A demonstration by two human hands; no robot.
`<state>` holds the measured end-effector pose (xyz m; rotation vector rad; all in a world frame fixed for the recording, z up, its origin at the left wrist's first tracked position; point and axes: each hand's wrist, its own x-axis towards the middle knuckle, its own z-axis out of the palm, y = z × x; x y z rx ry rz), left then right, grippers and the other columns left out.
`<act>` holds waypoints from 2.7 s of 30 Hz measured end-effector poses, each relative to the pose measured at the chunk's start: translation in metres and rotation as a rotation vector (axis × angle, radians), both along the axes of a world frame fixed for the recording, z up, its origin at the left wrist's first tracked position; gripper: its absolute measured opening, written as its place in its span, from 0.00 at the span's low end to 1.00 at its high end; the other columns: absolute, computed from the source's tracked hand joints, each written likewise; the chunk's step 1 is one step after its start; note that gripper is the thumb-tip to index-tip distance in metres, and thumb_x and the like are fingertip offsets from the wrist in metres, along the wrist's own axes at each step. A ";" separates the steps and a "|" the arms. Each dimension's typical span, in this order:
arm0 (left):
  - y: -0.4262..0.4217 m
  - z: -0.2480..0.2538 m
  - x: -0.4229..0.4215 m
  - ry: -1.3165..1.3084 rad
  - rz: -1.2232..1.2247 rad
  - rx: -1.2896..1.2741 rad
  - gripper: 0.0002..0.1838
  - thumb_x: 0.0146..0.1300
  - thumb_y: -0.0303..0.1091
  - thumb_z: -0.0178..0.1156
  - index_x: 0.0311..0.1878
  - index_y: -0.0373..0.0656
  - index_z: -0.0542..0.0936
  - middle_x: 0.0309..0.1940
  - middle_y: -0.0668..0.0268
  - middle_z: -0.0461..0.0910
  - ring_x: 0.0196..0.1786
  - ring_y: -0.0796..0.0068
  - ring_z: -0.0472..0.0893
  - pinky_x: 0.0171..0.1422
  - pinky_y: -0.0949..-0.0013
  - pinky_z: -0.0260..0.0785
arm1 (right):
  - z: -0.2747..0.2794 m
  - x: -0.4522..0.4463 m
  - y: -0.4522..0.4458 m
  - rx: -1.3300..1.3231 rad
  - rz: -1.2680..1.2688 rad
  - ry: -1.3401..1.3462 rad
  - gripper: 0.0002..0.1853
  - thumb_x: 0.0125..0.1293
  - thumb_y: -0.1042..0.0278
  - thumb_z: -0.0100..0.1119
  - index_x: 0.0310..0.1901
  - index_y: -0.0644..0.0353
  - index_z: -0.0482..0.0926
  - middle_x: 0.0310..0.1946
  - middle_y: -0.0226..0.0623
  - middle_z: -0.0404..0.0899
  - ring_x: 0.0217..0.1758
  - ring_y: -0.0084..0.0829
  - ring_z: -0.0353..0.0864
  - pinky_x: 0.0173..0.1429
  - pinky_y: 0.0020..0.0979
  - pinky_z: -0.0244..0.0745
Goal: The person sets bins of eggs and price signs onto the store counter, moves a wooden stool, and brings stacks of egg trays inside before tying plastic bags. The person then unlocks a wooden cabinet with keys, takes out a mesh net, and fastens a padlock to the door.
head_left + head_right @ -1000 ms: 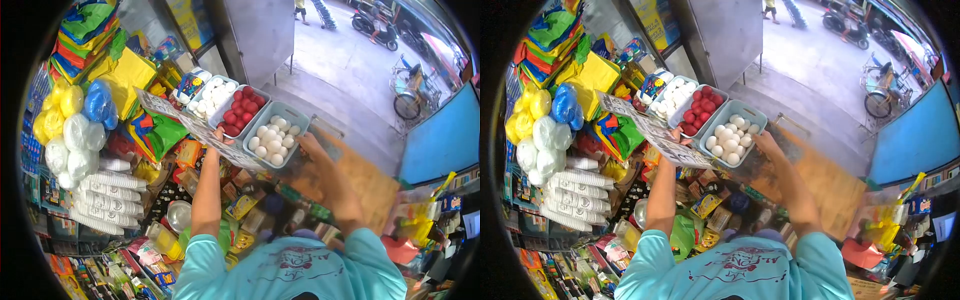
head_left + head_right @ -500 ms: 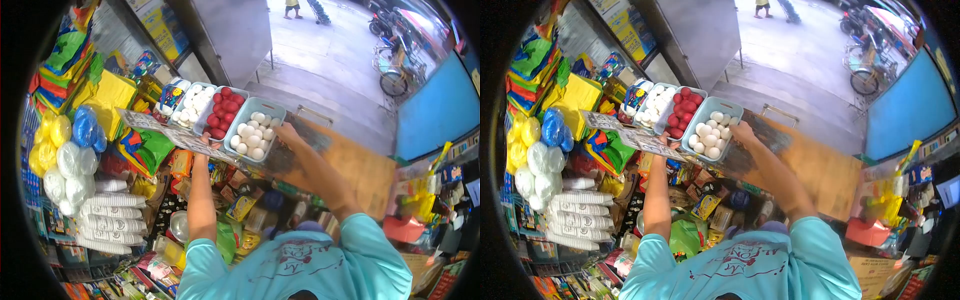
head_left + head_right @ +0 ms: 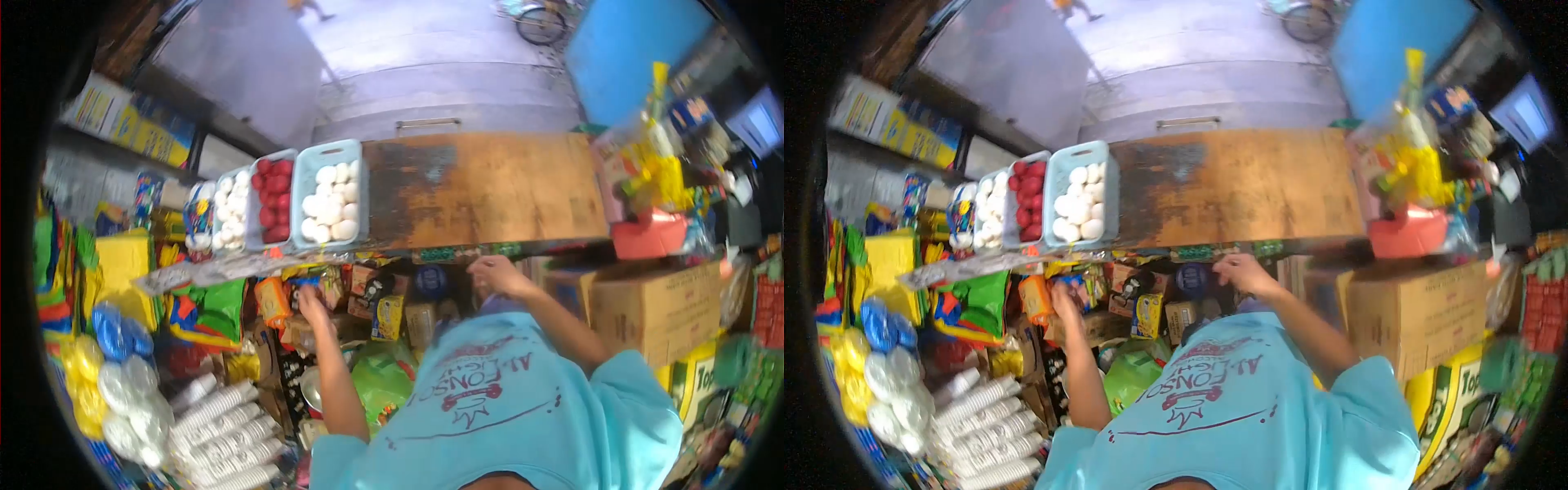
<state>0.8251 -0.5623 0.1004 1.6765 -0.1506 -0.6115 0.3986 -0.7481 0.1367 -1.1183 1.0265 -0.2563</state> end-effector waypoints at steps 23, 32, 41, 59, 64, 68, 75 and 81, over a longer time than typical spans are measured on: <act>-0.170 0.307 -0.264 -1.248 -0.710 -0.590 0.38 0.53 0.28 0.69 0.68 0.37 0.66 0.65 0.49 0.68 0.67 0.51 0.68 0.70 0.55 0.61 | 0.283 -0.008 -0.006 -1.018 -0.436 -0.341 0.25 0.59 0.84 0.51 0.59 0.60 0.73 0.45 0.37 0.83 0.31 0.24 0.80 0.35 0.25 0.73; -0.152 0.356 -0.134 -0.638 -0.197 -0.850 0.24 0.63 0.25 0.64 0.62 0.37 0.70 0.51 0.64 0.77 0.52 0.75 0.77 0.57 0.72 0.67 | 0.200 -0.008 0.023 -0.484 -0.339 0.004 0.12 0.65 0.66 0.62 0.35 0.58 0.66 0.22 0.35 0.82 0.16 0.18 0.73 0.17 0.22 0.62; -0.143 0.374 -0.082 -0.718 -0.026 -0.853 0.21 0.66 0.30 0.61 0.60 0.37 0.70 0.53 0.57 0.78 0.54 0.72 0.78 0.61 0.68 0.68 | 0.065 -0.017 0.077 -0.169 -0.205 0.154 0.17 0.66 0.58 0.62 0.22 0.58 0.80 0.14 0.29 0.77 0.11 0.17 0.69 0.17 0.23 0.61; -0.161 0.359 -0.091 -0.865 -0.002 -0.549 0.14 0.62 0.28 0.65 0.48 0.32 0.79 0.40 0.59 0.84 0.40 0.73 0.80 0.50 0.67 0.72 | 0.042 -0.009 0.097 -0.148 -0.134 0.130 0.11 0.64 0.65 0.57 0.25 0.58 0.80 0.20 0.28 0.81 0.14 0.15 0.68 0.19 0.21 0.60; -0.164 0.358 -0.076 -0.912 0.033 -0.691 0.11 0.62 0.28 0.62 0.45 0.32 0.79 0.36 0.53 0.85 0.36 0.66 0.82 0.47 0.62 0.72 | 0.030 -0.015 0.107 -0.089 -0.121 0.181 0.09 0.62 0.65 0.58 0.26 0.59 0.81 0.21 0.30 0.82 0.15 0.17 0.68 0.20 0.22 0.61; -0.163 0.360 -0.085 -0.933 0.049 -0.719 0.11 0.63 0.28 0.61 0.46 0.32 0.78 0.36 0.54 0.85 0.36 0.67 0.82 0.47 0.63 0.72 | 0.032 -0.014 0.104 -0.091 -0.148 0.163 0.08 0.59 0.68 0.58 0.26 0.60 0.81 0.21 0.31 0.82 0.16 0.18 0.69 0.21 0.22 0.62; -0.163 0.351 -0.058 -0.841 0.061 -0.683 0.14 0.63 0.24 0.63 0.51 0.32 0.78 0.43 0.61 0.83 0.43 0.75 0.80 0.52 0.70 0.71 | 0.017 -0.028 0.096 -0.091 -0.188 0.178 0.09 0.62 0.66 0.57 0.26 0.59 0.79 0.22 0.31 0.82 0.15 0.17 0.68 0.20 0.22 0.60; -0.162 0.351 -0.064 -0.823 0.035 -0.711 0.17 0.62 0.25 0.65 0.52 0.32 0.76 0.44 0.62 0.82 0.44 0.74 0.79 0.52 0.70 0.71 | 0.021 -0.026 0.097 -0.053 -0.189 0.188 0.11 0.65 0.62 0.56 0.29 0.59 0.79 0.22 0.30 0.81 0.15 0.17 0.68 0.19 0.21 0.59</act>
